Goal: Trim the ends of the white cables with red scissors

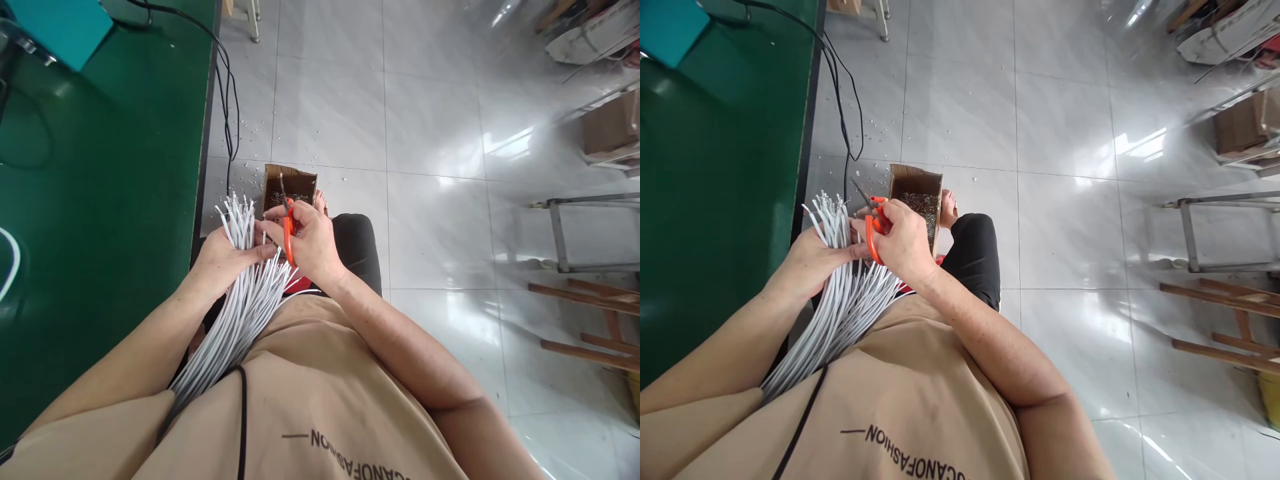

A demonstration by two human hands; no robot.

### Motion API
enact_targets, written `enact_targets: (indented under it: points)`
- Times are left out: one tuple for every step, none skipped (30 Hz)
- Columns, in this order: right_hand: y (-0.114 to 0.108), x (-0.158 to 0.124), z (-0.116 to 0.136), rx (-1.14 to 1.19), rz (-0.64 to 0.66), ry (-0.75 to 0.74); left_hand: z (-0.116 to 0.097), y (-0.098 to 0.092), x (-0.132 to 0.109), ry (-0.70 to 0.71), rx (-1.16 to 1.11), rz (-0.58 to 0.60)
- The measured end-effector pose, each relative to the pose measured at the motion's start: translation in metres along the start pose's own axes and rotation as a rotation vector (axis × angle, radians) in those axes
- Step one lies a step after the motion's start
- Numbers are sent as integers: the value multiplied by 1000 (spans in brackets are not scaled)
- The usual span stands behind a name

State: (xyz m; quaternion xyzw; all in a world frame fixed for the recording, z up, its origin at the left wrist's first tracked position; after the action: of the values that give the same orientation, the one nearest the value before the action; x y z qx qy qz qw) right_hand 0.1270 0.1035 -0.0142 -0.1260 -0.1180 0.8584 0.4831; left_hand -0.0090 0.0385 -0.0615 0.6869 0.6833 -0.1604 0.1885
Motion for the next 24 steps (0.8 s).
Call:
enact_targets:
  points:
    - [2, 1, 0, -42, -1, 5, -1, 0, 0, 3, 4, -3]
    - [3, 1, -2, -70, 0, 20, -1, 1, 0, 0, -22, -3]
    - [5, 0, -4, -79, 5, 45, -2, 2, 1, -4, -72, -6]
    - [7, 0, -8, -67, 18, 80, -2, 4, 1, -5, -131, -8]
    - [8, -1, -13, -37, 39, 121, -2, 5, 1, -1, -182, -9]
    - [10, -2, -17, 1, 65, 163, -3, 6, 1, 5, -215, -12]
    - [12, -3, -21, 42, 89, 204, -4, 6, 1, 14, -230, -20]
    - [12, -4, -25, 82, 99, 240, -5, 6, 0, 23, -231, -30]
    - [10, -5, -27, 123, 94, 265, -5, 5, 0, 31, -228, -38]
    - [9, -5, -29, 167, 83, 276, -6, 5, 0, 38, -225, -41]
    - [7, -5, -29, 212, 73, 273, -6, 5, -1, 45, -221, -39]
    - [6, -4, -28, 248, 72, 262, -7, 5, -1, 54, -213, -32]
    - [6, -2, -26, 268, 83, 247, -7, 6, -1, 63, -198, -19]
    - [7, 0, -25, 269, 100, 237, -7, 6, 0, 68, -183, -8]
    - [8, 2, -24, 253, 115, 241, -7, 6, 0, 72, -171, -3]
    - [9, 3, -24, 232, 118, 259, -7, 6, 0, 74, -165, -1]
    - [9, 4, -25, 220, 112, 282, -7, 6, 0, 78, -166, -4]
    - [10, 4, -25, 228, 110, 307, -7, 6, 0, 83, -175, -12]
    - [12, 4, -26, 260, 115, 327, -7, 5, 0, 87, -185, -20]
    - [14, 4, -26, 306, 132, 339, -7, 5, 0, 87, -193, -25]
    - [17, 3, -26, 356, 158, 343, -7, 4, 0, 84, -196, -32]
    - [18, 2, -26, 401, 180, 344, -6, 3, 0, 79, -194, -47]
    - [18, 1, -26, 429, 194, 341, -6, 2, -1, 69, -188, -60]
    - [16, 0, -26, 431, 191, 332, -5, 2, -1, 56, -179, -65]
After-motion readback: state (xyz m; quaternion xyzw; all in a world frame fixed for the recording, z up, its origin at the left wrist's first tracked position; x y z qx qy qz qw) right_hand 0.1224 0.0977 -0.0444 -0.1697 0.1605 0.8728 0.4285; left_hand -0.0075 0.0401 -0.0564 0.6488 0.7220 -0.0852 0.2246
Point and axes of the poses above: each hand's wrist, its own x-axis towards the middle knuckle, its own y-axis out of the palm, z = x × y, the point moved 8 cm from there along x, towards the middle knuckle, and after that the axes turned 11 degrees about z, right-handed, at the moved point
